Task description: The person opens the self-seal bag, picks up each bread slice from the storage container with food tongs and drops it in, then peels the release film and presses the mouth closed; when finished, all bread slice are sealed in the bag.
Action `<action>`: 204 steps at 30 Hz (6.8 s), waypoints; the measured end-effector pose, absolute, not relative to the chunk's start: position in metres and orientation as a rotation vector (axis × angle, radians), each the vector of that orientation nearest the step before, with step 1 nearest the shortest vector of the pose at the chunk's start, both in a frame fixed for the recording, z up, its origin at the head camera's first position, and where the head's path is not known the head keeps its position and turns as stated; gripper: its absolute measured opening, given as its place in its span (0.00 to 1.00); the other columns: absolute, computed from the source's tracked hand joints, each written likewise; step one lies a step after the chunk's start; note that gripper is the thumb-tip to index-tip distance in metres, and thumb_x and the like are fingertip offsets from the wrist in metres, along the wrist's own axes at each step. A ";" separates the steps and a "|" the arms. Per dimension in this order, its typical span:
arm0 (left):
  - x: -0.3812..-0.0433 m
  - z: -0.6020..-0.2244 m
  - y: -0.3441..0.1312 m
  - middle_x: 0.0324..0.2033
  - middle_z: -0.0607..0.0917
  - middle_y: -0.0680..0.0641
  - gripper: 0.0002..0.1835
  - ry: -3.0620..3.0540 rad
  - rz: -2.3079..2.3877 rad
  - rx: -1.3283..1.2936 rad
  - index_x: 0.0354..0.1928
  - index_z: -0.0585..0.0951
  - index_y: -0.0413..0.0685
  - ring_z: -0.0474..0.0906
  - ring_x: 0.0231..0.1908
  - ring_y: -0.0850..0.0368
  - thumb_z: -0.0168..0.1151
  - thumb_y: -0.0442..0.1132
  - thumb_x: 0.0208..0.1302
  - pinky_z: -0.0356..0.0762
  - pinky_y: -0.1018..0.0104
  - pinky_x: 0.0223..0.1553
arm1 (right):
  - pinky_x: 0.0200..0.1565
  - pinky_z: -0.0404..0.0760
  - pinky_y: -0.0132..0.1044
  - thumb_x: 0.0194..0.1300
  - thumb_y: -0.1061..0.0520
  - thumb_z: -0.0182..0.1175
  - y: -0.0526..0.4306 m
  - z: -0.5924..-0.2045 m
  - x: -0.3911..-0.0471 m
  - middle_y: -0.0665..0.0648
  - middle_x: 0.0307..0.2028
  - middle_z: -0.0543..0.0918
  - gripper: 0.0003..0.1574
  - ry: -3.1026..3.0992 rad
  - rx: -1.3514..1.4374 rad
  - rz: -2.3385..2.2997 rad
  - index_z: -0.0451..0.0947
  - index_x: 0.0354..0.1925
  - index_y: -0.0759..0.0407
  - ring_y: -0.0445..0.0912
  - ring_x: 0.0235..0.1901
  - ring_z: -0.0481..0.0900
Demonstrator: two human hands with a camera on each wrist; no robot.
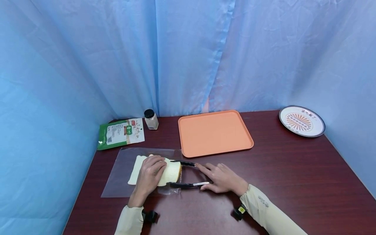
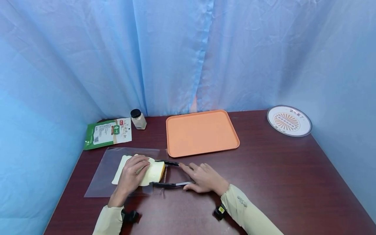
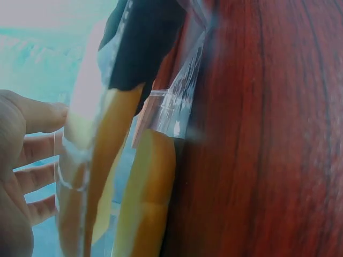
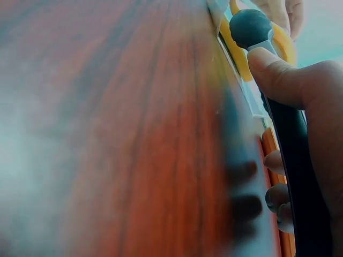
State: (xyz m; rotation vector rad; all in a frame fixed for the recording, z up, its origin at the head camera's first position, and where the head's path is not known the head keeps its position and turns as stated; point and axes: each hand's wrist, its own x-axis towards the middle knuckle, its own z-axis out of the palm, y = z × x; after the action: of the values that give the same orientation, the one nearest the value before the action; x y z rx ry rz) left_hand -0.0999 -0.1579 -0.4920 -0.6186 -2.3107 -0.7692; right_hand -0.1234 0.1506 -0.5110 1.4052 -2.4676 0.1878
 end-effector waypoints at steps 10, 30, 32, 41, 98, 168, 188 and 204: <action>-0.101 -0.492 -0.158 0.35 0.90 0.43 0.08 -2.286 -0.782 -0.641 0.30 0.88 0.43 0.84 0.43 0.45 0.76 0.26 0.47 0.79 0.46 0.51 | 0.20 0.73 0.33 0.61 0.26 0.60 0.137 -0.511 -0.131 0.55 0.39 0.84 0.52 -2.458 1.411 0.180 0.69 0.69 0.59 0.40 0.16 0.70; -0.099 -0.488 -0.157 0.38 0.90 0.44 0.07 -2.316 -0.767 -0.628 0.31 0.89 0.43 0.85 0.45 0.46 0.76 0.28 0.49 0.79 0.47 0.53 | 0.27 0.79 0.39 0.60 0.25 0.61 0.114 -0.509 -0.137 0.57 0.44 0.85 0.56 -2.489 1.419 0.145 0.65 0.72 0.59 0.46 0.21 0.79; -0.099 -0.488 -0.157 0.38 0.90 0.44 0.07 -2.315 -0.760 -0.627 0.31 0.89 0.43 0.84 0.45 0.46 0.76 0.28 0.49 0.79 0.47 0.53 | 0.28 0.80 0.39 0.60 0.25 0.60 0.111 -0.507 -0.138 0.58 0.46 0.85 0.56 -2.493 1.419 0.144 0.65 0.72 0.59 0.47 0.22 0.80; -0.099 -0.489 -0.158 0.37 0.90 0.43 0.08 -2.297 -0.765 -0.642 0.33 0.89 0.42 0.84 0.44 0.45 0.76 0.28 0.49 0.79 0.46 0.51 | 0.29 0.82 0.38 0.59 0.25 0.61 0.098 -0.507 -0.144 0.59 0.48 0.85 0.55 -2.430 1.460 0.145 0.68 0.70 0.61 0.45 0.24 0.82; -0.098 -0.489 -0.157 0.37 0.90 0.46 0.07 -2.361 -0.751 -0.577 0.32 0.89 0.44 0.85 0.44 0.47 0.76 0.30 0.50 0.79 0.46 0.54 | 0.35 0.84 0.44 0.48 0.17 0.62 0.091 -0.475 -0.140 0.57 0.47 0.84 0.65 -2.708 1.324 0.134 0.65 0.72 0.54 0.50 0.32 0.85; -0.097 -0.489 -0.156 0.37 0.90 0.45 0.07 -2.354 -0.765 -0.578 0.32 0.89 0.43 0.85 0.45 0.46 0.77 0.30 0.49 0.79 0.47 0.55 | 0.33 0.76 0.66 0.55 0.26 0.66 0.345 -0.485 -0.086 0.80 0.43 0.78 0.65 -2.862 -0.207 0.452 0.57 0.74 0.66 0.72 0.38 0.78; -0.098 -0.489 -0.157 0.37 0.90 0.45 0.07 -2.364 -0.749 -0.581 0.32 0.89 0.44 0.85 0.45 0.46 0.76 0.29 0.50 0.79 0.47 0.55 | 0.46 0.73 0.70 0.61 0.22 0.56 0.356 -0.501 -0.106 0.90 0.54 0.60 0.72 -2.956 -0.708 0.569 0.48 0.68 0.83 0.80 0.52 0.62; -0.097 -0.490 -0.156 0.37 0.90 0.45 0.07 -2.389 -0.741 -0.551 0.33 0.89 0.43 0.85 0.45 0.47 0.77 0.29 0.50 0.79 0.47 0.55 | 0.39 0.68 0.68 0.57 0.21 0.59 0.357 -0.504 -0.111 0.91 0.49 0.63 0.73 -2.936 -0.667 0.486 0.51 0.64 0.83 0.81 0.45 0.63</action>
State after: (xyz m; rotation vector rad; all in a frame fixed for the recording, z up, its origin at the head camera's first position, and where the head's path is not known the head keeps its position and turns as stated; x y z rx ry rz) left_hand -0.0972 -0.1560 -0.4897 -0.5515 -2.3887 -0.7413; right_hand -0.1111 0.3575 -0.5045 -0.6672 -2.9362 0.4863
